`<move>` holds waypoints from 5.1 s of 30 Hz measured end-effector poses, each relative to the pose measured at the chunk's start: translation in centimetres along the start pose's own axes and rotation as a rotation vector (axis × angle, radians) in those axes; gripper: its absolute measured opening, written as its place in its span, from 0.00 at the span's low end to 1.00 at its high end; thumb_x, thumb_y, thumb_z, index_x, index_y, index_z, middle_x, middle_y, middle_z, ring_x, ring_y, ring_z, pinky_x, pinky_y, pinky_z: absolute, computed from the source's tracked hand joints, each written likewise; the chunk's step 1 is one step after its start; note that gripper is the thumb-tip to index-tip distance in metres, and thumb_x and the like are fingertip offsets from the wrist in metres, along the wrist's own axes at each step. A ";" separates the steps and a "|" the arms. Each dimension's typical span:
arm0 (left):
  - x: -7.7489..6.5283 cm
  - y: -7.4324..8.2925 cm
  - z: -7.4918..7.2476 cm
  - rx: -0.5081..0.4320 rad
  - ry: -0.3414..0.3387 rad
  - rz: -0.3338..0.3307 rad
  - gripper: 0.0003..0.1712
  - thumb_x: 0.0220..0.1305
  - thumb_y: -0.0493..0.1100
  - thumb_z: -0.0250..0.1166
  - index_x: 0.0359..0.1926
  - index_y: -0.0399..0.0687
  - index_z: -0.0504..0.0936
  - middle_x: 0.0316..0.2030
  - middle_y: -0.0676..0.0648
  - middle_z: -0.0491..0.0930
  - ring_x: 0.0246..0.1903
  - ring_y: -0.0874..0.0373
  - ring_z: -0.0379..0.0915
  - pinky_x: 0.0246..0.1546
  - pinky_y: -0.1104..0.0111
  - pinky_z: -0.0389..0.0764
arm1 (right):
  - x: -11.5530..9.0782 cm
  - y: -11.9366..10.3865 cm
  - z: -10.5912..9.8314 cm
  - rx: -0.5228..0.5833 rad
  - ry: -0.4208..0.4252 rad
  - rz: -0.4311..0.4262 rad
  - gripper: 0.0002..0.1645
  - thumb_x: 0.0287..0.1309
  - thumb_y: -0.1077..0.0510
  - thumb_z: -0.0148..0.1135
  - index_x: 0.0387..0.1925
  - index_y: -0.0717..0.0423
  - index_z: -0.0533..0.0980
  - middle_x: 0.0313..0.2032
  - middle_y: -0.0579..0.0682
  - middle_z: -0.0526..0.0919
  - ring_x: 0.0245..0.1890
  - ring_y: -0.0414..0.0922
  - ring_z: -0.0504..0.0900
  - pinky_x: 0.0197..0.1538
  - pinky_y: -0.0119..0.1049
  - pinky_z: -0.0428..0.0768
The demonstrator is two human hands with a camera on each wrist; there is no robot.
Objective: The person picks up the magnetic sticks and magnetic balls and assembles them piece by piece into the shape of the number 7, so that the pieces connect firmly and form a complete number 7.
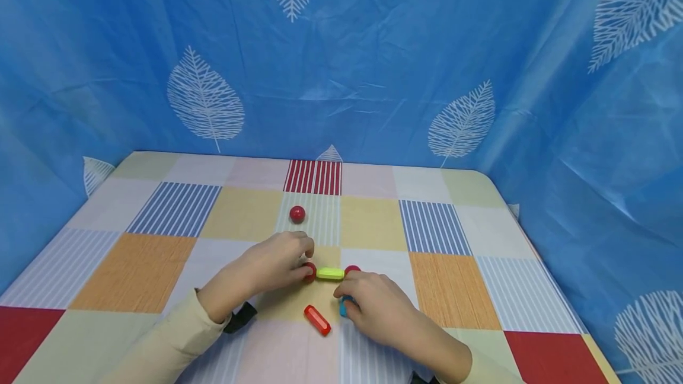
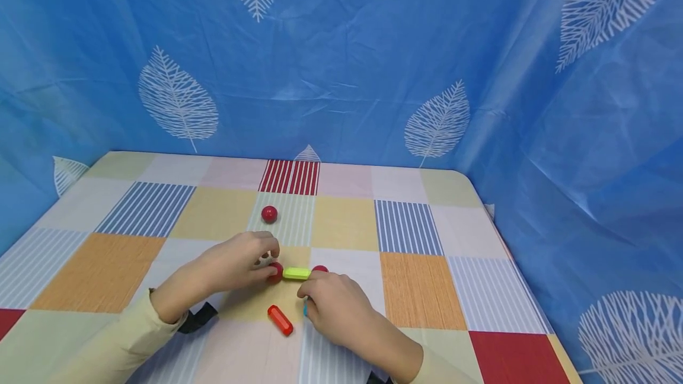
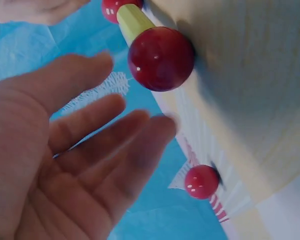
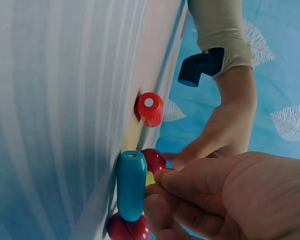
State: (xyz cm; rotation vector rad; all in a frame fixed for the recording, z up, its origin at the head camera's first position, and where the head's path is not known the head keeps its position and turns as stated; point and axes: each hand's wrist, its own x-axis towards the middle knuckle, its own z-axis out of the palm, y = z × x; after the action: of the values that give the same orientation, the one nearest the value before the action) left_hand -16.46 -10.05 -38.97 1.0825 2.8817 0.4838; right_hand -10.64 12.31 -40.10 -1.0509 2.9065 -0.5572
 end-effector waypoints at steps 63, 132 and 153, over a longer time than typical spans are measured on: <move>-1.4 6.1 3.3 -0.189 -0.240 -0.239 0.26 0.53 0.53 0.70 0.09 0.53 0.67 0.04 0.60 0.56 0.08 0.64 0.58 0.11 0.73 0.55 | 1.2 1.6 0.2 -0.098 -0.157 -0.168 0.09 0.54 0.64 0.70 0.32 0.45 0.81 0.36 0.37 0.80 0.34 0.31 0.77 0.40 0.27 0.77; -1.5 6.8 3.4 -0.141 -0.179 -0.219 0.20 0.52 0.42 0.71 0.14 0.52 0.68 0.13 0.56 0.61 0.12 0.64 0.58 0.13 0.72 0.57 | 1.8 2.6 -0.1 -0.082 -0.137 -0.172 0.10 0.54 0.63 0.70 0.37 0.46 0.83 0.37 0.37 0.80 0.37 0.32 0.78 0.43 0.30 0.77; -0.1 4.8 1.8 -0.125 0.072 -0.187 0.10 0.56 0.40 0.62 0.20 0.52 0.71 0.13 0.58 0.64 0.12 0.66 0.57 0.12 0.71 0.61 | 1.3 4.7 -0.6 -0.021 -0.136 -0.233 0.10 0.56 0.64 0.68 0.35 0.45 0.80 0.37 0.36 0.78 0.37 0.32 0.76 0.44 0.26 0.75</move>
State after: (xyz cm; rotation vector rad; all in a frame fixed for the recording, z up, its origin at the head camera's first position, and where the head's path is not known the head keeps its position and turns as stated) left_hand -13.10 -6.23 -39.26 0.7855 2.9284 0.6945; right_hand -14.63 14.99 -40.93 -1.3828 2.6977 -0.4405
